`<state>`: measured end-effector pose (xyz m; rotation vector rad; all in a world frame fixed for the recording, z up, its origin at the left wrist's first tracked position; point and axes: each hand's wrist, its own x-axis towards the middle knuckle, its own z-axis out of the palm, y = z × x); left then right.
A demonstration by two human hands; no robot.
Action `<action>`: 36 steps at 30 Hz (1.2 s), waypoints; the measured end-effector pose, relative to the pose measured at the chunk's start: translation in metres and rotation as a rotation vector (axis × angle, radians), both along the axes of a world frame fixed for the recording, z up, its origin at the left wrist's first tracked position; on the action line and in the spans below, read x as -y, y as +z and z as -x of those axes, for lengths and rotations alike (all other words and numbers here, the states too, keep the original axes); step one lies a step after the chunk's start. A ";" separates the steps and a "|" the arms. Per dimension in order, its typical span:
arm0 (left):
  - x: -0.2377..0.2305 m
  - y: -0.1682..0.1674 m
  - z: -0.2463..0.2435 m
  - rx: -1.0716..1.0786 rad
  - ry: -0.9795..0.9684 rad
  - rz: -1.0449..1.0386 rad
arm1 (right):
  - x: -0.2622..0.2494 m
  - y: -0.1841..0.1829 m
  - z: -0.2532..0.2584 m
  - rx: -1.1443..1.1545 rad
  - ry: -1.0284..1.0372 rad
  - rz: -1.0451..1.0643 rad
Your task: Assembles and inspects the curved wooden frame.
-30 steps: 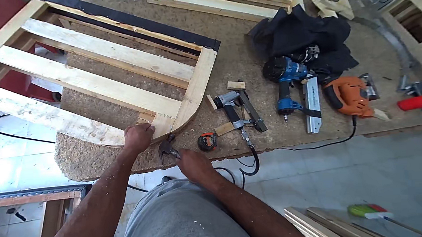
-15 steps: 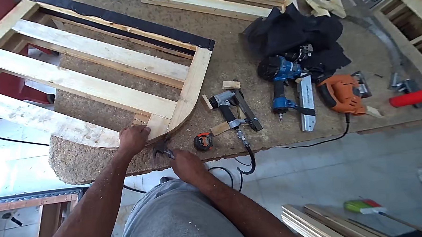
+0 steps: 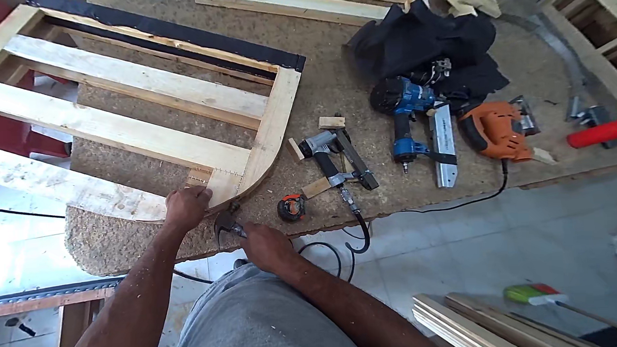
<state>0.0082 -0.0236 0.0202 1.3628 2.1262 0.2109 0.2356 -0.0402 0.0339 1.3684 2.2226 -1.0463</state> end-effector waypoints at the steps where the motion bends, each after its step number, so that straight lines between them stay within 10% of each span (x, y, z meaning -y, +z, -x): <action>1: 0.000 0.000 0.000 0.004 0.002 0.001 | -0.001 -0.002 -0.001 -0.001 -0.027 -0.012; 20: -0.046 0.013 -0.007 0.171 0.141 0.126 | -0.039 0.020 -0.112 0.043 -0.025 -0.121; 26: -0.072 0.002 -0.008 0.783 0.377 0.290 | -0.128 0.010 -0.199 0.081 -0.127 -0.478; 36: -0.081 -0.029 0.014 1.225 0.277 0.246 | -0.224 -0.034 -0.263 0.075 -0.202 -0.488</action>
